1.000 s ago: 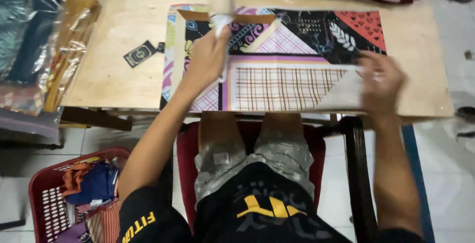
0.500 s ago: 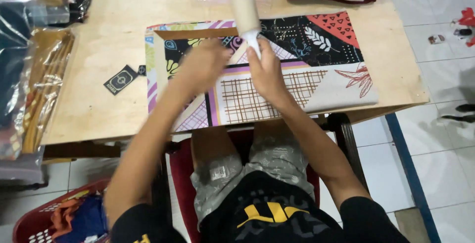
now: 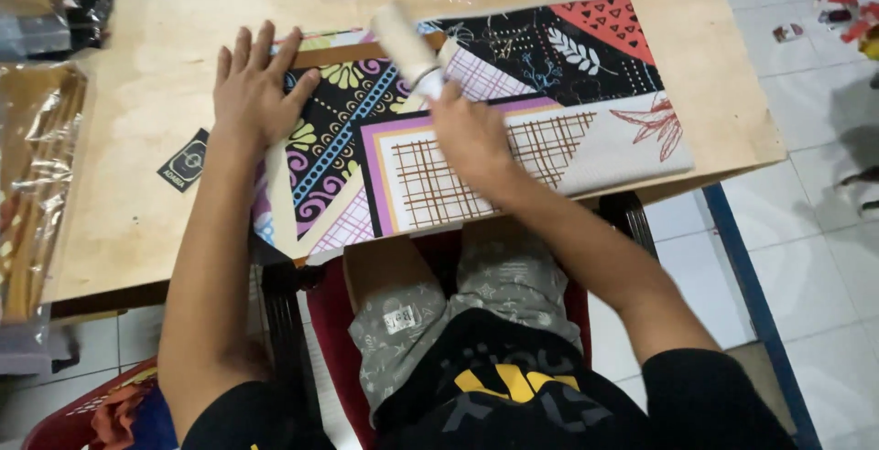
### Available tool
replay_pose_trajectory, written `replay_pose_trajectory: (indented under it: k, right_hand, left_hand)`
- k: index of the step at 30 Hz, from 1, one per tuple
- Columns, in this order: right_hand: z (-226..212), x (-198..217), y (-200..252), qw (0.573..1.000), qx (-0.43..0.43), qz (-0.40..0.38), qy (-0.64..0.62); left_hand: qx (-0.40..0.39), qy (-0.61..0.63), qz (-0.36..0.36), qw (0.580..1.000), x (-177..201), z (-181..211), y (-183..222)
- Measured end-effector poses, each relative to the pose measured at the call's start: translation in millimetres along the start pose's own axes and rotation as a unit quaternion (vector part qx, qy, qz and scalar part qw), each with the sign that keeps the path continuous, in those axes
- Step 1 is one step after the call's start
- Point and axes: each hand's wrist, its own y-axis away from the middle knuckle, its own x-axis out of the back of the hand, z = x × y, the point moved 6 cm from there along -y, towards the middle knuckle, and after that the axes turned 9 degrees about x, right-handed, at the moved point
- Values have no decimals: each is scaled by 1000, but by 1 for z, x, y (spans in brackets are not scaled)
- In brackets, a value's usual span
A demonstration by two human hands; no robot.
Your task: Using a lint roller to remove dust and lint from a patterned cloth on a workstation table.
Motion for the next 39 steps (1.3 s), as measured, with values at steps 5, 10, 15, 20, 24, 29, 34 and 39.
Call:
replay_pose_trajectory:
  k: [5, 10, 15, 20, 24, 29, 34, 39]
  right_hand:
    - [106, -1, -8, 988, -118, 83, 52]
    - [224, 5, 16, 971, -205, 123, 15]
    - [301, 15, 46, 950, -292, 101, 39]
    - [278, 41, 53, 951, -253, 139, 114]
    - [153, 11, 39, 954, -155, 195, 166]
    - [15, -20, 60, 983, 45, 110, 139]
    - [114, -32, 52, 979, -42, 94, 175]
    - [218, -2, 68, 974, -195, 26, 110]
  left_hand:
    - [3, 13, 9, 1000, 3, -1, -1]
    - [-6, 10, 20, 1000, -4, -5, -9]
    - [-5, 15, 22, 1000, -6, -7, -8]
    - [-43, 26, 84, 995, -3, -5, -9]
    - [-123, 31, 167, 978, -8, -10, -12]
    - [-109, 53, 80, 989, -13, -11, -9]
    - [-90, 41, 44, 994, -6, -9, -9]
    - [-109, 50, 52, 991, -7, -10, -8]
